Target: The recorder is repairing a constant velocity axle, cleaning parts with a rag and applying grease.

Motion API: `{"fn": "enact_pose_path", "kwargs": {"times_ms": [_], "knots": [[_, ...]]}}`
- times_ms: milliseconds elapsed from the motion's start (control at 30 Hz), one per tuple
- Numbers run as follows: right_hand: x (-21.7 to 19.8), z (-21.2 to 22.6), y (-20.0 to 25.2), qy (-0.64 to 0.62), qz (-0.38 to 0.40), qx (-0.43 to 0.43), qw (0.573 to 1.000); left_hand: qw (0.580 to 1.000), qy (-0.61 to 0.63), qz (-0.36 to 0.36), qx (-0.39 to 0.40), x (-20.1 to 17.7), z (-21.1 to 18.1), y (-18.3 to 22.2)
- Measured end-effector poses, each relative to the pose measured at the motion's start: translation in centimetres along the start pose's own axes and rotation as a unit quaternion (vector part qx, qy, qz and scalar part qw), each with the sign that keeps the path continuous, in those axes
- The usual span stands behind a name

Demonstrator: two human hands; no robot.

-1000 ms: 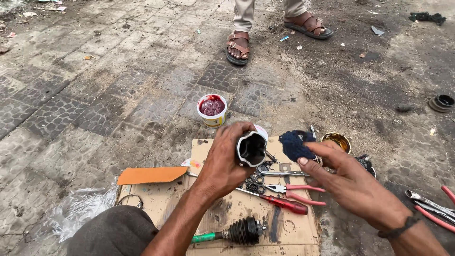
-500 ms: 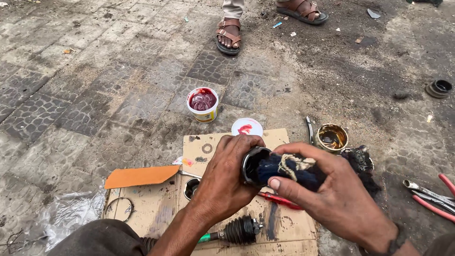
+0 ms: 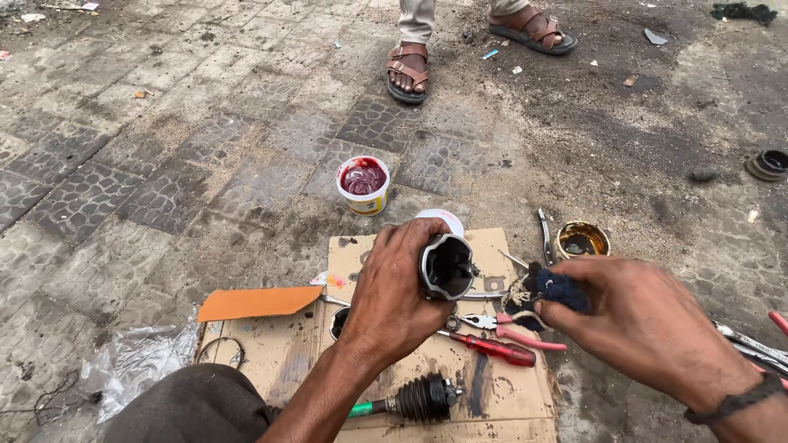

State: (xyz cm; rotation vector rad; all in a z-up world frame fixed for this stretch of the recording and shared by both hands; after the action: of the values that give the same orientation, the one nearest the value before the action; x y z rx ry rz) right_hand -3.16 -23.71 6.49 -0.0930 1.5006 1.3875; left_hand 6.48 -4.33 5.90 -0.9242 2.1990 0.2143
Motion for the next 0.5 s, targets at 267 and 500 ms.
{"fn": "enact_pose_path", "kwargs": {"times_ms": [267,500], "knots": [[2.1,2.8,0.5,-0.076,-0.075,-0.263,0.959,0.998,0.007,0.022,0.065,1.7,-1.8,0.1],[-0.6,0.3,2.5,-0.295,-0.111,-0.446,0.838,0.991,0.036,0.006,0.132,1.1,-2.5,0.3]]}}
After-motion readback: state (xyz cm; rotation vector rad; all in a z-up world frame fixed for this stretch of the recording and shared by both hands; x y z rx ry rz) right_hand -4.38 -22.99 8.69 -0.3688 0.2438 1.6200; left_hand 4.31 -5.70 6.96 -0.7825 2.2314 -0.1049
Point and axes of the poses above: each hand's wrist, its own y-axis away from the middle knuckle, its own x-axis out of the palm, z = x × y, the point moved 8 cm from there along -y, towards the middle knuckle, and after that the axes turned 15 degrees about z, right-handed, at the moved point
